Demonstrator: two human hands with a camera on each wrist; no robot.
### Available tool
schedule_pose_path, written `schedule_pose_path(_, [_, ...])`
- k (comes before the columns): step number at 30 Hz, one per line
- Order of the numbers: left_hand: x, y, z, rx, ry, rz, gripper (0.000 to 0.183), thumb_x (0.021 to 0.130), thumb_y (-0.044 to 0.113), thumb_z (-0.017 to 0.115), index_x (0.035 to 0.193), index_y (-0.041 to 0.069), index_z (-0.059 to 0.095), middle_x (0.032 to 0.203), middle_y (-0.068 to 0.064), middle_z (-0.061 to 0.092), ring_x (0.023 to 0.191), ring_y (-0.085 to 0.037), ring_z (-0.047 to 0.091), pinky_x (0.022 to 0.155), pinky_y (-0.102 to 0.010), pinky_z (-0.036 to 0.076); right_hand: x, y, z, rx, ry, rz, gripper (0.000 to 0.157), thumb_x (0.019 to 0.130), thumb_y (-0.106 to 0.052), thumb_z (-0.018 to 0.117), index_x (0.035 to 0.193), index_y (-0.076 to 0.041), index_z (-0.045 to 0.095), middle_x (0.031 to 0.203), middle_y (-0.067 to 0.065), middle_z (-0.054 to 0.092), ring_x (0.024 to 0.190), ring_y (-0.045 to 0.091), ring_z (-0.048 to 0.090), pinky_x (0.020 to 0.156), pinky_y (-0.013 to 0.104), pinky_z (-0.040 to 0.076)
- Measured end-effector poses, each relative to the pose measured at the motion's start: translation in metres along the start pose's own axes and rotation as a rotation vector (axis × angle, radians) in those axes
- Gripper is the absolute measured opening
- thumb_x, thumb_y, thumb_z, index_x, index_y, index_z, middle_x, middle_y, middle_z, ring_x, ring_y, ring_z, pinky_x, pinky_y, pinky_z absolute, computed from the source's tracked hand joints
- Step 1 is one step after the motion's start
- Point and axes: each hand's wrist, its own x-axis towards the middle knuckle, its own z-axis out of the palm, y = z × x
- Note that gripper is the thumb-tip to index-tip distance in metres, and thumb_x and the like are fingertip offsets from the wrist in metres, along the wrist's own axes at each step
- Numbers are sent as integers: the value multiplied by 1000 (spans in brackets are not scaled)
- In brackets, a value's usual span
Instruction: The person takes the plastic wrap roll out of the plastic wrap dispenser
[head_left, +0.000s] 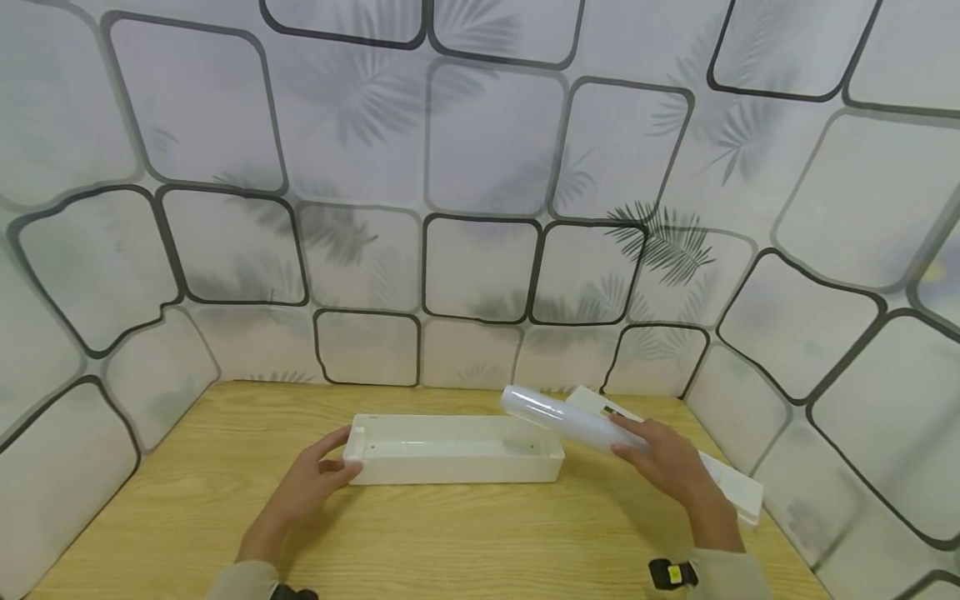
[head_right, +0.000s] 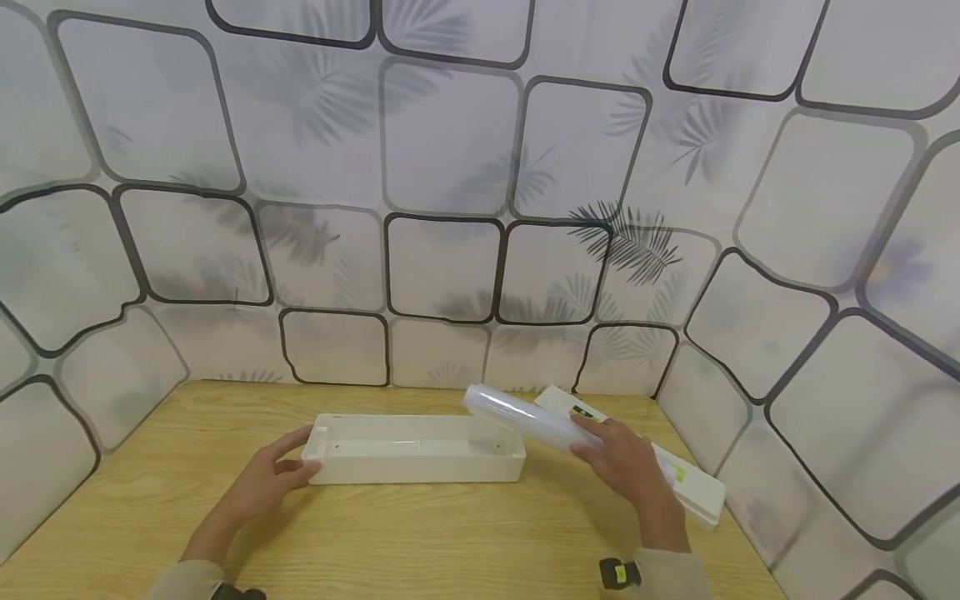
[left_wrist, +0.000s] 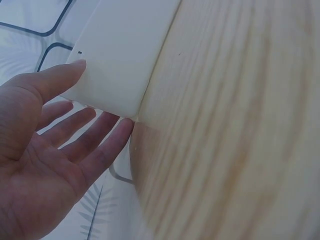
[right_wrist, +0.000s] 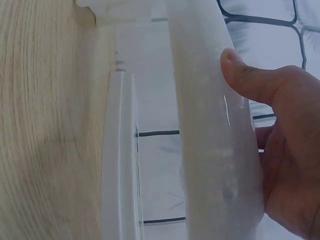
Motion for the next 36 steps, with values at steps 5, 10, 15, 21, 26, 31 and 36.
schedule_pose_path(5, [1, 0, 1, -8, -1, -16, 70, 100, 14, 68, 159, -2, 32, 161, -35, 31, 117, -39, 68, 86, -33, 62, -4, 3, -2, 6, -29, 53, 48, 98, -36, 69, 140, -13, 65, 116, 18, 74, 93, 30, 68, 66, 41, 52])
schedule_pose_path(10, [0, 1, 1, -10, 6, -26, 70, 100, 13, 68, 159, -1, 32, 161, -34, 32, 117, -39, 68, 85, -32, 62, -6, 5, -3, 11, -36, 66, 48, 98, -36, 69, 141, -14, 65, 118, 18, 73, 95, 32, 68, 65, 41, 51])
schedule_pose_path(15, [-1, 3, 2, -1, 16, -29, 70, 99, 14, 69, 158, -2, 34, 160, -34, 34, 116, -39, 69, 85, -32, 63, -10, 9, -1, -10, -16, 62, 46, 97, -35, 71, 138, -13, 67, 118, 19, 73, 100, 38, 69, 70, 50, 55])
schedule_pose_path(21, [0, 3, 1, -2, 8, -24, 69, 100, 13, 69, 158, -2, 34, 160, -35, 34, 116, -39, 69, 84, -32, 62, -13, 17, 3, -8, -3, 61, 47, 97, -36, 71, 136, -11, 68, 119, 21, 73, 104, 41, 69, 75, 57, 56])
schedule_pose_path(26, [0, 2, 0, -6, 4, -22, 70, 100, 13, 69, 158, -2, 34, 160, -35, 32, 116, -40, 68, 85, -35, 63, -14, 26, 5, 19, 24, 67, 46, 97, -31, 71, 137, -9, 67, 125, 25, 71, 111, 47, 68, 84, 63, 56])
schedule_pose_path(31, [0, 2, 1, -24, 6, -23, 70, 100, 12, 68, 158, -2, 33, 160, -35, 33, 115, -38, 69, 84, -35, 63, -16, 32, 5, 50, -5, 87, 49, 98, -33, 69, 139, -7, 64, 131, 28, 68, 116, 51, 64, 89, 66, 54])
schedule_pose_path(36, [-1, 2, 2, -28, 3, -4, 69, 100, 10, 68, 158, -5, 33, 159, -37, 34, 113, -38, 70, 83, -34, 63, -17, 36, 3, 65, -28, 105, 49, 99, -33, 68, 140, -6, 63, 133, 27, 67, 118, 51, 63, 91, 66, 53])
